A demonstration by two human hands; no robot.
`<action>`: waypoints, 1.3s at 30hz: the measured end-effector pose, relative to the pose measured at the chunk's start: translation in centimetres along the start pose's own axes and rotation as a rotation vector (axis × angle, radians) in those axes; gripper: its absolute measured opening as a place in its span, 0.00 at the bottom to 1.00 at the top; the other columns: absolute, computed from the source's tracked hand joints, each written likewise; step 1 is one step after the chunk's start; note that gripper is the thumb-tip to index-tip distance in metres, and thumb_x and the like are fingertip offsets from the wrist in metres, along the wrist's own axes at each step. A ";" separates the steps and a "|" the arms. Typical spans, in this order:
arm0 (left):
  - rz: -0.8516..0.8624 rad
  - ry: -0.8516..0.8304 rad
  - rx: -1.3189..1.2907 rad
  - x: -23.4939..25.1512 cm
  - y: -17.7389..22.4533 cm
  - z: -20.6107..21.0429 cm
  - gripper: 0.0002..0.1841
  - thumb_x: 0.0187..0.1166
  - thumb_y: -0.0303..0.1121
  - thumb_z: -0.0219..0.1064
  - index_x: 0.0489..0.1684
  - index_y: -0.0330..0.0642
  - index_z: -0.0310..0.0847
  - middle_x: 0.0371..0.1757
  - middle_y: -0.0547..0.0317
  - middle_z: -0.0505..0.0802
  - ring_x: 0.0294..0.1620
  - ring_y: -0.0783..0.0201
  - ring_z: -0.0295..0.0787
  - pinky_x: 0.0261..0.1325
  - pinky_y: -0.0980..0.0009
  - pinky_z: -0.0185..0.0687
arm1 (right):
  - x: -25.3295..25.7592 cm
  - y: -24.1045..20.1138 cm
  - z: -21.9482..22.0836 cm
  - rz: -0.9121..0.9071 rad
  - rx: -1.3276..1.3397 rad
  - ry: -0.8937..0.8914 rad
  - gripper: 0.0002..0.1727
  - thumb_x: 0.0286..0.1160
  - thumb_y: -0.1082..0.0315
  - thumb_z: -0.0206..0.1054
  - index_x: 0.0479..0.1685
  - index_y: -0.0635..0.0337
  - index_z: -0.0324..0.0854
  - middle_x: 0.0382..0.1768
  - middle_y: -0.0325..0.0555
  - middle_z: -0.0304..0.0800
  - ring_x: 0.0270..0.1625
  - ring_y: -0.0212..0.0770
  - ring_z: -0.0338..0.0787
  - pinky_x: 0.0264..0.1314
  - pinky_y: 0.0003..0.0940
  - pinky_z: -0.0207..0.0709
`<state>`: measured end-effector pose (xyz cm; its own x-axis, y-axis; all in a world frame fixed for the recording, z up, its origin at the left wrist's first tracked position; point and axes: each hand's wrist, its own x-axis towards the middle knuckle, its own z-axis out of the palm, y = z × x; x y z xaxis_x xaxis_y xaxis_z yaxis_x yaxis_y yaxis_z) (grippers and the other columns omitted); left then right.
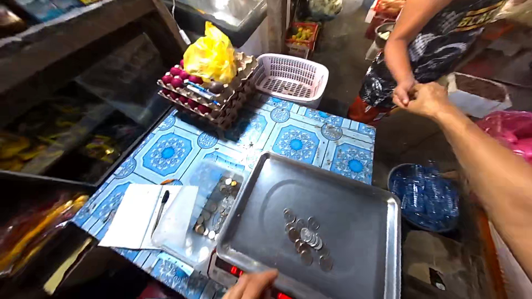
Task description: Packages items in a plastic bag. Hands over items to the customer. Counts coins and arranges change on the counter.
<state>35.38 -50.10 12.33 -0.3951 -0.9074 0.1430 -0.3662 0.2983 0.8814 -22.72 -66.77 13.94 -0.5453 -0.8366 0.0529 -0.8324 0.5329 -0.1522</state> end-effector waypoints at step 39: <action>0.344 0.039 0.226 0.2 -2.5 -2.8 0.08 0.77 0.33 0.70 0.44 0.42 0.94 0.52 0.51 0.97 0.42 0.64 0.95 0.38 0.72 0.83 | -34.1 -19.4 1.9 0.013 0.606 -0.411 0.16 0.65 0.64 0.81 0.40 0.69 0.85 0.35 0.51 0.87 0.38 0.42 0.86 0.47 0.40 0.79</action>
<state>38.56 -51.79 11.41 -0.4962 -0.7528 0.4325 -0.3959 0.6396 0.6589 12.24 -48.87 13.17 -0.3745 -0.8743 -0.3088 -0.5603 0.4788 -0.6759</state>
